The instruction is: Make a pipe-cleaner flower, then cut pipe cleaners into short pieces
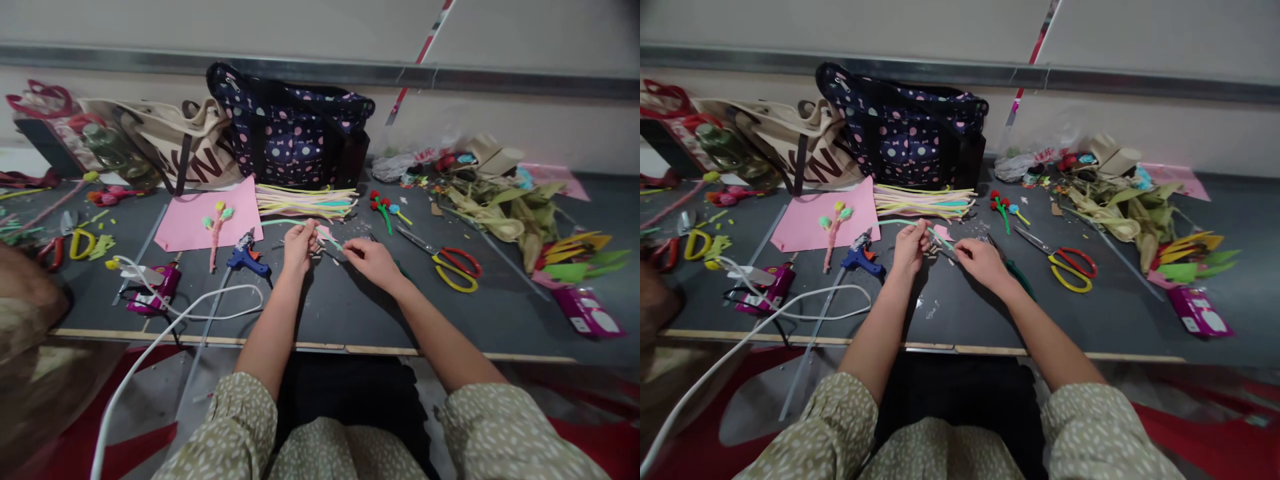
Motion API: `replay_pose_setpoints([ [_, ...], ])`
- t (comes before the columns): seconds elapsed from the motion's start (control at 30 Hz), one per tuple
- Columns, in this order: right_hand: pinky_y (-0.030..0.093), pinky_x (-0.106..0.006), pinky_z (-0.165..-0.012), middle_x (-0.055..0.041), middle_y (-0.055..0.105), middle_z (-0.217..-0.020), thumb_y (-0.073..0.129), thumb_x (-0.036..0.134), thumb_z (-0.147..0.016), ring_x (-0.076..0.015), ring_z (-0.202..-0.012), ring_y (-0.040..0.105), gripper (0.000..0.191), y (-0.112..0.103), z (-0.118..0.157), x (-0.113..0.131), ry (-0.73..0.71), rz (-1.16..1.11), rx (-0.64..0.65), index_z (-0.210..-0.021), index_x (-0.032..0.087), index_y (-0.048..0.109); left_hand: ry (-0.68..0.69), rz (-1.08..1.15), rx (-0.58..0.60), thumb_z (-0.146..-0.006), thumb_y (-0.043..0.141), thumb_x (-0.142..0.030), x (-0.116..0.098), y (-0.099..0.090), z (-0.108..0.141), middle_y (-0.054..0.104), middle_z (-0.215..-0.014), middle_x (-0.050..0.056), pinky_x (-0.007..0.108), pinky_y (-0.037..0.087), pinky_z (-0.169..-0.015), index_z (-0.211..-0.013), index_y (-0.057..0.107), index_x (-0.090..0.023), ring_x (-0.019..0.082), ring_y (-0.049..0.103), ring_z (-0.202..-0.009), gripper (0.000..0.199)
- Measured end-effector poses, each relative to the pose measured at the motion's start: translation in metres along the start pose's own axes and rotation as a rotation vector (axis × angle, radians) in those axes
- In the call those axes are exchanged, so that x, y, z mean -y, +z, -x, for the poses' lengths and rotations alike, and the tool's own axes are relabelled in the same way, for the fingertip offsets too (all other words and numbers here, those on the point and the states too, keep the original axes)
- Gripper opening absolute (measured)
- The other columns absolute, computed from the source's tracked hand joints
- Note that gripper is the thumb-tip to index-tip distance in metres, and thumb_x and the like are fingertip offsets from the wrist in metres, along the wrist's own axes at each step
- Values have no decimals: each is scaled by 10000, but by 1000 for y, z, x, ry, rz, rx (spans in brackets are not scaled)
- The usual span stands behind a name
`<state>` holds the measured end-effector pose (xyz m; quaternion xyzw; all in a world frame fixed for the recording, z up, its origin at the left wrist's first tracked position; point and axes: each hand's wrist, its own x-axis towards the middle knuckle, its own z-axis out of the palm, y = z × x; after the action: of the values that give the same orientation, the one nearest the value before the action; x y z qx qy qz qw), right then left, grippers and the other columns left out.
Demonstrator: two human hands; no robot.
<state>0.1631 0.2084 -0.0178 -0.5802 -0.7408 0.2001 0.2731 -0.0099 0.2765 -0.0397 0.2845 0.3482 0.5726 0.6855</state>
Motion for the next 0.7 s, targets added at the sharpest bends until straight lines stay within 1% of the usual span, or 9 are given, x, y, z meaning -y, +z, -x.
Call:
replay_pose_setpoints([
  [0.13,373,-272,-628,-1,663,-760,506,352,-908,-153,-628,543,203,-16,24,-14,62,-13,83,-851,224,653,29,57,-55,-696,815,-414,-6,-7,-4,525,-569,-31,131,250,-358,-752,685,-125,-1,336,-404,322],
  [0.3,408,-286,-645,3,650,-732,506,416,-916,-172,-668,570,237,-36,44,-28,140,-70,95,-833,237,638,53,44,-78,-732,785,-422,-14,-8,-3,501,-528,-41,134,257,-345,-722,681,-131,5,338,-386,310],
  [0.4,415,-301,-628,0,666,-724,521,405,-905,-180,-654,579,220,-51,52,-34,158,-14,180,-825,250,656,115,36,-130,-734,778,-448,-17,-8,-2,492,-512,-48,134,268,-343,-701,669,-137,8,349,-379,332],
  [0.43,423,-309,-627,-6,680,-742,533,405,-898,-185,-657,586,212,-56,54,-35,159,-5,217,-838,256,671,137,43,-146,-733,778,-453,-17,-9,-2,493,-512,-51,133,274,-344,-701,666,-140,8,354,-379,334],
  [0.5,459,-334,-672,-30,723,-877,560,412,-883,-207,-736,625,207,-63,57,-36,146,-25,241,-930,271,704,157,61,-158,-730,782,-450,-18,-9,-2,496,-515,-56,133,283,-346,-705,661,-146,8,362,-381,328],
  [0.53,479,-352,-721,-42,730,-973,571,418,-879,-221,-802,643,229,-64,57,-34,140,-47,213,-998,280,710,157,67,-156,-729,785,-445,-18,-9,-3,498,-517,-56,134,285,-346,-707,660,-147,8,365,-381,324],
  [0.6,491,-389,-836,-55,713,-1120,566,430,-889,-241,-935,655,291,-59,51,-28,142,-121,102,-1110,290,694,148,73,-140,-727,788,-440,-17,-9,-2,503,-518,-53,140,286,-345,-706,658,-147,10,365,-378,321],
  [0.67,491,-402,-884,-60,717,-1104,535,454,-907,-238,-974,659,314,-44,38,-16,177,-250,-30,-1120,278,685,138,65,-113,-724,791,-443,-16,-7,-1,508,-519,-48,145,290,-348,-704,657,-147,12,365,-377,326],
  [0.7,500,-400,-876,-67,721,-1081,533,474,-905,-235,-968,663,334,-34,30,-8,192,-349,-95,-1120,263,676,130,57,-98,-722,791,-448,-16,-5,0,512,-521,-45,147,294,-351,-704,657,-147,14,365,-379,330],
])
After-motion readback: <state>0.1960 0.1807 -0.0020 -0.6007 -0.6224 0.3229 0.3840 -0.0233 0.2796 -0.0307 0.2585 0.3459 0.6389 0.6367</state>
